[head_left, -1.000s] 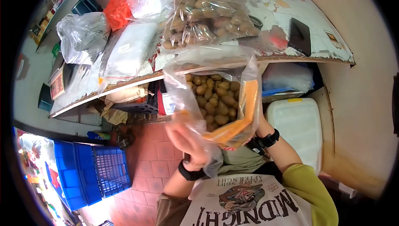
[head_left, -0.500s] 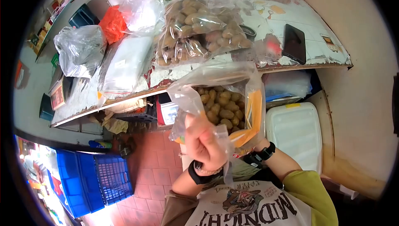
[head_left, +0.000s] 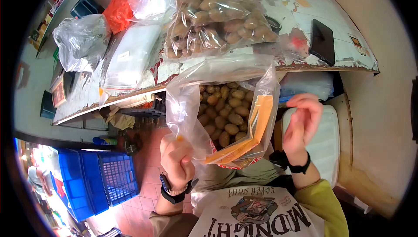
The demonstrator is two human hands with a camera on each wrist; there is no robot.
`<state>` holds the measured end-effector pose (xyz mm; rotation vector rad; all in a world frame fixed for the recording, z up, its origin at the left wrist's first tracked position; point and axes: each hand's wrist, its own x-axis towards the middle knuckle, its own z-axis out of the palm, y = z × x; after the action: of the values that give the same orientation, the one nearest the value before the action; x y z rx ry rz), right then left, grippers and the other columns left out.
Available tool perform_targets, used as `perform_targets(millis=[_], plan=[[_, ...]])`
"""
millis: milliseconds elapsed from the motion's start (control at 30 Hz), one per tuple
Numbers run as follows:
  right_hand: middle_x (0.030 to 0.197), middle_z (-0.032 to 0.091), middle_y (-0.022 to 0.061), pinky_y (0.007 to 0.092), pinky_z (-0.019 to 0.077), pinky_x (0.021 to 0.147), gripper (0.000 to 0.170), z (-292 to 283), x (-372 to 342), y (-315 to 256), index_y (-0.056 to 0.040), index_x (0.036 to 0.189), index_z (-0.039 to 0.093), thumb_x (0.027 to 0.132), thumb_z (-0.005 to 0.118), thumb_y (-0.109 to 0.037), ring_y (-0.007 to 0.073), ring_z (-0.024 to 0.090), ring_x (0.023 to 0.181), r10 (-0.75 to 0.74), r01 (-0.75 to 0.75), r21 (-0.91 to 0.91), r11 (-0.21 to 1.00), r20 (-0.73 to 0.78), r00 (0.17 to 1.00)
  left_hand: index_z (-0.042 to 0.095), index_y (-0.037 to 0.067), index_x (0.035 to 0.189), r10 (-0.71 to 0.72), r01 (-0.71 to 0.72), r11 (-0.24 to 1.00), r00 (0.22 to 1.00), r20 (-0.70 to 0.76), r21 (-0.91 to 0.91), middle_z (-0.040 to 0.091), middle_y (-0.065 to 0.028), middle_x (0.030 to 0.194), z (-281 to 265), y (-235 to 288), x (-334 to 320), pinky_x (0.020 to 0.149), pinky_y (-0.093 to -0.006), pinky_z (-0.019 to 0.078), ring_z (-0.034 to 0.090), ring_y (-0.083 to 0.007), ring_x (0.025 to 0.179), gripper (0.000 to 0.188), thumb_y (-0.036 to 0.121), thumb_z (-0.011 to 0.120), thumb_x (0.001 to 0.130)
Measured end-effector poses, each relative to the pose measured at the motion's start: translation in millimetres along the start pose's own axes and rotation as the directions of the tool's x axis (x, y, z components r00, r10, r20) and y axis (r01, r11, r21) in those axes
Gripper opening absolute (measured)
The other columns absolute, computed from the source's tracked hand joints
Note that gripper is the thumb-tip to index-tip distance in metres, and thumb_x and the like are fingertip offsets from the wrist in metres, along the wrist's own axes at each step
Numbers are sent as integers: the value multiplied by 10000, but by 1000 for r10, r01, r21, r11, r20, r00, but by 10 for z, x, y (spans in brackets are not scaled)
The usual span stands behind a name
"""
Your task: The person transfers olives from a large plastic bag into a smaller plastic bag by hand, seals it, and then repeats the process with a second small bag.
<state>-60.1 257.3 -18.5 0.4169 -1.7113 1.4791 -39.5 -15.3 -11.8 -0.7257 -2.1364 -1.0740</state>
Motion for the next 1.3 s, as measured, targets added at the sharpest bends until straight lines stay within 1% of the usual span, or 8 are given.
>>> perform_targets(millis=[167,233,300,367,533,1033,1167,1300], plan=[[1038,569,111,417,462,790,256,386,321,-249,-62,1030,593,799,664,-148,336,571,929,27,153,-190,970,706,708,572,56,920,35,-33,999,999,-30,41,540,-54,857,-146,183,-44,661,-361,377,453,-213,715,245,292,548,980],[1079,566,114,408,444,848,258,438,316,-14,-61,1049,593,811,650,-142,335,562,988,55,142,-205,968,731,681,644,115,870,-249,249,960,968,12,-128,509,-15,895,-391,378,-137,640,-350,373,470,-220,737,193,306,656,896],[1121,564,117,399,426,906,261,476,368,126,-60,1069,593,823,636,-135,334,553,1047,85,122,-212,970,760,645,681,173,849,224,-318,887,930,291,334,485,8,850,-772,586,-28,631,-327,383,492,-234,763,163,318,742,806],[1118,564,116,396,418,920,263,496,409,204,-60,1081,587,837,626,-149,328,537,1081,100,109,-228,968,742,663,694,177,907,262,-362,894,900,347,263,544,33,864,-882,698,-32,769,-289,401,580,-165,773,157,248,724,770],[1132,584,115,393,407,941,242,568,418,293,-54,1085,572,857,598,-127,323,544,1065,55,103,-176,979,714,698,671,151,871,457,-111,773,780,427,-625,601,29,877,-674,852,179,754,-276,415,612,-155,862,141,208,717,750],[1113,588,88,387,402,950,317,377,516,92,-56,1100,606,828,656,-210,275,545,1075,-69,-42,140,989,702,709,601,132,950,162,-10,936,899,406,-351,536,-33,810,223,191,42,801,-370,318,542,-244,836,76,197,621,917],[906,639,-18,337,324,862,208,-12,699,-515,-119,1003,666,831,682,-234,185,535,917,10,-210,21,977,990,144,565,81,938,15,204,755,945,326,-624,591,-44,863,340,70,-56,811,-363,362,527,-252,832,109,187,571,964],[830,608,-63,333,278,835,81,-190,611,-609,-142,912,663,879,674,-215,139,507,863,30,-121,-18,992,995,97,586,81,913,-17,267,698,934,357,-665,598,-33,857,326,47,5,814,-360,355,506,-223,799,107,183,609,939]])
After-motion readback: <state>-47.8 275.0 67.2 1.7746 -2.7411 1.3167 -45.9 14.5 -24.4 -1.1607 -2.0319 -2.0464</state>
